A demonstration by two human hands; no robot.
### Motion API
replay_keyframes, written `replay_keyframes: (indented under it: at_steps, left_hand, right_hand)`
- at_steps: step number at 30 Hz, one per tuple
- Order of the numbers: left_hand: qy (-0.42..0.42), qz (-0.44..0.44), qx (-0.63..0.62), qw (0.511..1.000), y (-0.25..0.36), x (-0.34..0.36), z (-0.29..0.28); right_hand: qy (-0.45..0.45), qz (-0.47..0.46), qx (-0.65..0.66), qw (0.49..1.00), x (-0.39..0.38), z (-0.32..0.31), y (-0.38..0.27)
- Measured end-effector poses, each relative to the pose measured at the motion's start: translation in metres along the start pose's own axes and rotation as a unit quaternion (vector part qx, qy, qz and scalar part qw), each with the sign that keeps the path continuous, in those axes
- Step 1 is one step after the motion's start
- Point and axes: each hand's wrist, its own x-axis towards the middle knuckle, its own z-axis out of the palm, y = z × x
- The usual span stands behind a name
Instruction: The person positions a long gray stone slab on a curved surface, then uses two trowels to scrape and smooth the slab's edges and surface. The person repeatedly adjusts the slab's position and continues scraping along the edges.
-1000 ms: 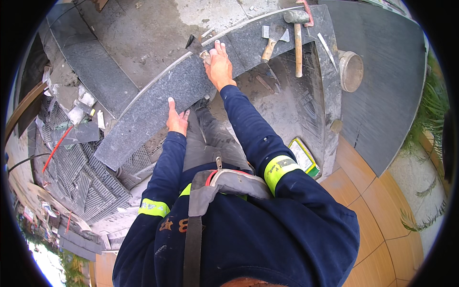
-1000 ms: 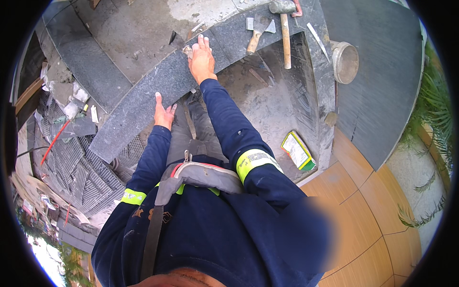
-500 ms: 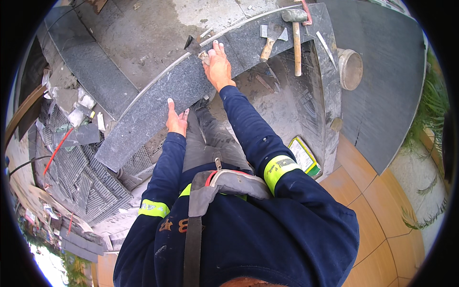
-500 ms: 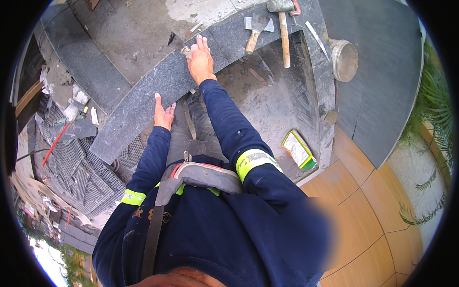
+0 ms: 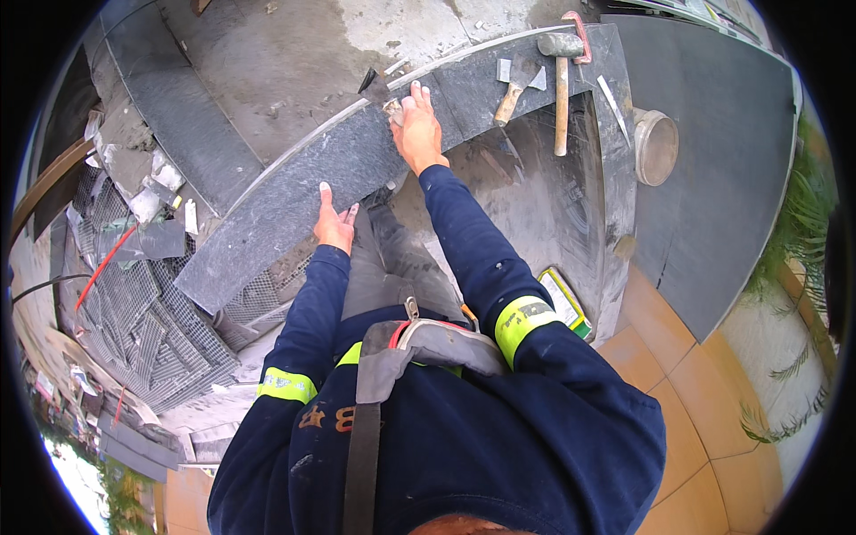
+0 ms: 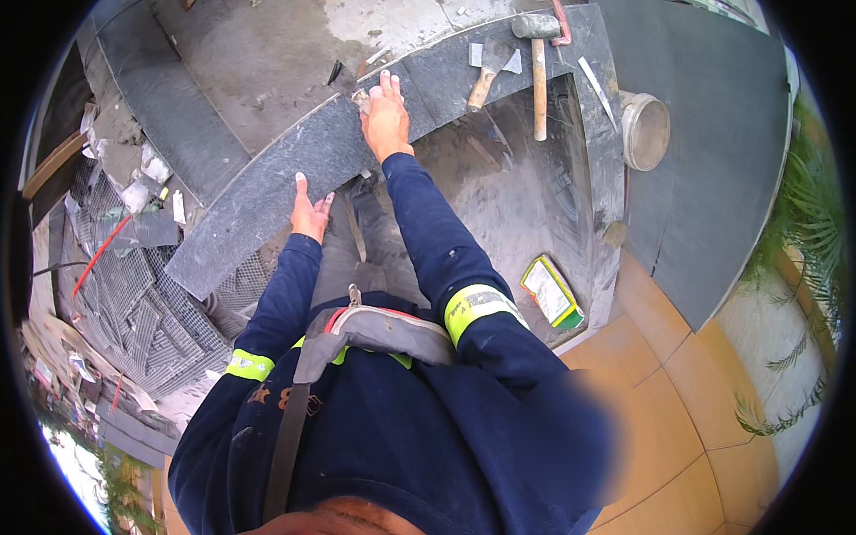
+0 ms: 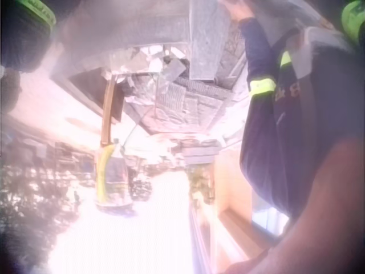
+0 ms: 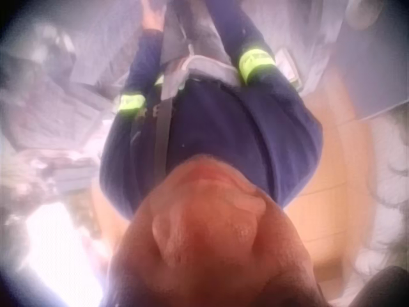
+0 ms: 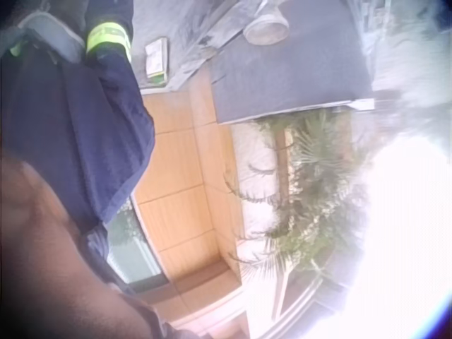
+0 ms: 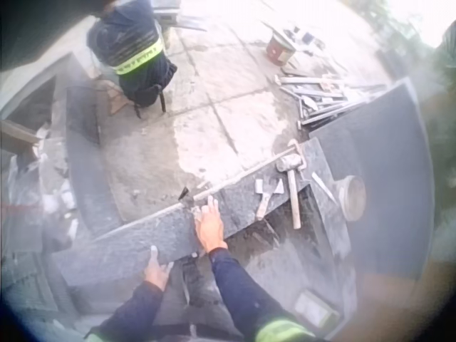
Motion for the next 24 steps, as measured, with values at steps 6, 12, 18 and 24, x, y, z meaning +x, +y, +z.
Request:
replay_keyframes:
  at_steps: [6, 12, 18, 24]
  left_hand:
    - [0.018, 0.011, -0.011, 1.0, -0.001, -0.011, 0.007]
    - [0.007, -0.003, -0.034, 0.999, 0.0, -0.004, -0.001]
    - [0.02, 0.009, -0.04, 0.999, 0.0, 0.0, -0.003]
    - [0.034, 0.014, -0.039, 0.999, 0.001, -0.01, 0.004]
  right_hand:
    - [-0.002, -0.004, 0.0, 1.0, 0.0, 0.0, 0.004]
    - [-0.003, -0.026, 0.004, 1.0, 0.002, 0.003, 0.004]
    - [0.002, -0.04, -0.008, 0.999, 0.0, 0.007, 0.004]
    - [-0.012, -0.037, -0.019, 0.999, 0.002, 0.004, 0.004]
